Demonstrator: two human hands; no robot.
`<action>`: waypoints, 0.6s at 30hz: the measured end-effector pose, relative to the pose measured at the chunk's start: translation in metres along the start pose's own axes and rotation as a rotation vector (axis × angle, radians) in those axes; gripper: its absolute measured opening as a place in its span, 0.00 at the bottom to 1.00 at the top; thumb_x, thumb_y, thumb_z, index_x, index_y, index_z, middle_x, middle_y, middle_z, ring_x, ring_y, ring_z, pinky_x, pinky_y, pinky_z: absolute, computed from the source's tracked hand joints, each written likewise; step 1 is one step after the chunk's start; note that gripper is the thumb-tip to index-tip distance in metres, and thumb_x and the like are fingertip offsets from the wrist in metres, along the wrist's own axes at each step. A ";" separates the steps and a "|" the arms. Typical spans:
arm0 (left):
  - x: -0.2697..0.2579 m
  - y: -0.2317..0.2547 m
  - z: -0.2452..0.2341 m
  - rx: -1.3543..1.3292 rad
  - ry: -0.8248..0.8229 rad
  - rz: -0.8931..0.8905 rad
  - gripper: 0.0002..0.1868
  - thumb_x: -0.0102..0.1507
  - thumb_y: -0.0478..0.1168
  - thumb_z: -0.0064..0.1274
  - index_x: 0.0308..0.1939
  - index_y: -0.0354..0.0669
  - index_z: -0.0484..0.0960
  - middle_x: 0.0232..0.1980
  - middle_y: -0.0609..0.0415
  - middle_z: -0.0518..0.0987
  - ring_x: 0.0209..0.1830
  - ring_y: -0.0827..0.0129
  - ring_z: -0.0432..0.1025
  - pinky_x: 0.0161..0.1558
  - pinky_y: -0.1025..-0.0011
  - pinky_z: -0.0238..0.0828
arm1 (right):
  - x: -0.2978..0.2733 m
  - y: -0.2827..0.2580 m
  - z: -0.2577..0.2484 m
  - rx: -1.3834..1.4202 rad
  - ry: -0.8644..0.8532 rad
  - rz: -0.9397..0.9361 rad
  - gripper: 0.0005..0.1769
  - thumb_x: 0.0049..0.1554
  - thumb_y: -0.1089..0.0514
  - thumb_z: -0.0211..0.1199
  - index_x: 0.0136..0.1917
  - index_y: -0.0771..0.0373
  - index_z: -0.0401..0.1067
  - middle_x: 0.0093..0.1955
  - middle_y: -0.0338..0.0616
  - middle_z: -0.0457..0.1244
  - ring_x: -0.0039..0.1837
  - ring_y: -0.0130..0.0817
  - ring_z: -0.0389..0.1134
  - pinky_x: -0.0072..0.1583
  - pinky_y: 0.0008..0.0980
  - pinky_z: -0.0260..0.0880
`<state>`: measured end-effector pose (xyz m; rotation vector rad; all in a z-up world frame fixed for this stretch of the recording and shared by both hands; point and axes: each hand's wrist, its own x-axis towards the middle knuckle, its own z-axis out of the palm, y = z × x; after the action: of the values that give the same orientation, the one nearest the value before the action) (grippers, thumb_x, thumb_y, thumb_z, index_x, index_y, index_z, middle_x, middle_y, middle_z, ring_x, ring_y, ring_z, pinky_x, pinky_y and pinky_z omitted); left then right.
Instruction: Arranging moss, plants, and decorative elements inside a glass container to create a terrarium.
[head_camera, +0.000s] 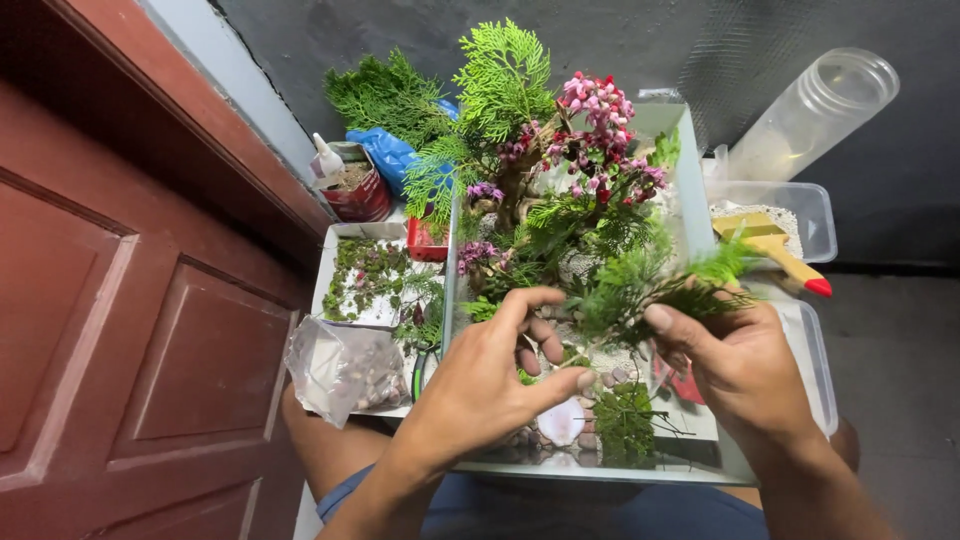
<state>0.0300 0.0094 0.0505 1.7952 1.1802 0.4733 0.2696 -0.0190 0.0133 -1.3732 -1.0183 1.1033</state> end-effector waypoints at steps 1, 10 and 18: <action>0.000 -0.003 0.001 0.001 -0.002 0.001 0.36 0.56 0.57 0.61 0.65 0.55 0.69 0.38 0.69 0.81 0.29 0.74 0.77 0.34 0.69 0.69 | 0.000 -0.001 0.002 0.001 0.002 0.000 0.05 0.58 0.62 0.68 0.41 0.66 0.76 0.37 0.38 0.67 0.39 0.25 0.64 0.42 0.26 0.63; -0.001 -0.011 0.003 -0.020 0.095 0.273 0.12 0.66 0.47 0.52 0.32 0.47 0.79 0.31 0.59 0.81 0.28 0.70 0.72 0.33 0.69 0.63 | 0.000 -0.013 0.003 -0.014 -0.009 0.021 0.10 0.56 0.59 0.66 0.50 0.67 0.76 0.46 0.40 0.68 0.49 0.31 0.67 0.55 0.33 0.66; 0.001 -0.020 0.007 0.001 0.097 0.322 0.10 0.65 0.44 0.54 0.31 0.47 0.77 0.30 0.58 0.81 0.28 0.66 0.73 0.34 0.67 0.64 | -0.002 -0.039 0.019 -0.204 0.013 0.108 0.17 0.51 0.62 0.67 0.55 0.68 0.78 0.56 0.44 0.73 0.58 0.32 0.71 0.65 0.34 0.69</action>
<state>0.0248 0.0094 0.0302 1.9908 0.9563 0.7528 0.2505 -0.0138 0.0516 -1.6134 -1.0808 1.0907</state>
